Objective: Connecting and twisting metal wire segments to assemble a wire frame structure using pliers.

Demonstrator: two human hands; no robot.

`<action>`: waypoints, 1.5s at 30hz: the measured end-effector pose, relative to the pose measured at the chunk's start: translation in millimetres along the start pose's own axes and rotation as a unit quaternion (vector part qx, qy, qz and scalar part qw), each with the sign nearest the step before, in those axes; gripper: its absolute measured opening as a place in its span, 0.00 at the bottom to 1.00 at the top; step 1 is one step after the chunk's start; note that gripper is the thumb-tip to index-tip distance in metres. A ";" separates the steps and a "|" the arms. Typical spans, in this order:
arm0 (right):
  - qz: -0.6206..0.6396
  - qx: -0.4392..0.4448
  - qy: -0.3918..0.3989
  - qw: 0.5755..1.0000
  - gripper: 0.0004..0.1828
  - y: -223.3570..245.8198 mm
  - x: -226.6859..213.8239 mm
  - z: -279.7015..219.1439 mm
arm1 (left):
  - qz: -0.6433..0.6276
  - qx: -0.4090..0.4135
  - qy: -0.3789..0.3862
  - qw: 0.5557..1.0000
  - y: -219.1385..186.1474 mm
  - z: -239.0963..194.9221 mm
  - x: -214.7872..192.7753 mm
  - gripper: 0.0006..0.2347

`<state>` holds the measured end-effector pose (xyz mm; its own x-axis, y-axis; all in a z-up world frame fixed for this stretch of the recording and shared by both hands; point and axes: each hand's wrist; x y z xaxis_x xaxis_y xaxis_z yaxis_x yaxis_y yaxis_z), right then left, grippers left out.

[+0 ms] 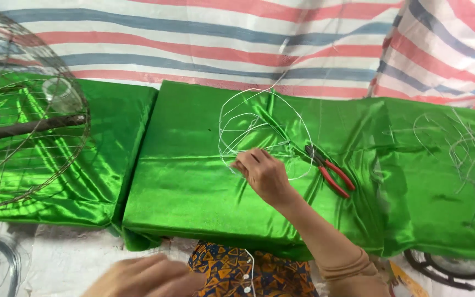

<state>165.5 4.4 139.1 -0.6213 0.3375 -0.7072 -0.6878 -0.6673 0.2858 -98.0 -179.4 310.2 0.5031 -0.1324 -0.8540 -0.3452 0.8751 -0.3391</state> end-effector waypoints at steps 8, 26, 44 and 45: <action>-0.035 -0.014 -0.096 0.995 0.06 15.2 3.6 33.1 | -0.278 -0.464 0.023 0.841 109.1 -45.3 153.7 0.13; -0.036 0.043 -0.186 0.981 0.02 27.0 28.0 -55.0 | -0.531 -0.509 -0.414 0.536 293.9 35.9 358.1 0.06; 0.373 0.371 -0.199 0.827 0.14 -19.2 12.3 -131.1 | -0.594 -0.499 -0.407 0.482 300.4 19.1 373.6 0.09; 0.380 0.386 -0.202 0.816 0.15 -17.0 9.3 -127.6 | -0.594 -0.498 -0.409 0.481 300.9 18.7 373.7 0.09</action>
<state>219.4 -65.8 45.2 -0.9443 0.3162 0.0914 0.0203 -0.2212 0.9750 0.9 43.1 -103.6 0.8172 0.3198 0.4795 0.5678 -0.3037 -0.7651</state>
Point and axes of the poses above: each hand's wrist, its own z-axis towards the middle knuckle, its own x-axis out of the palm, y = z × x, and after that the axes turned 8 degrees about x, right-handed
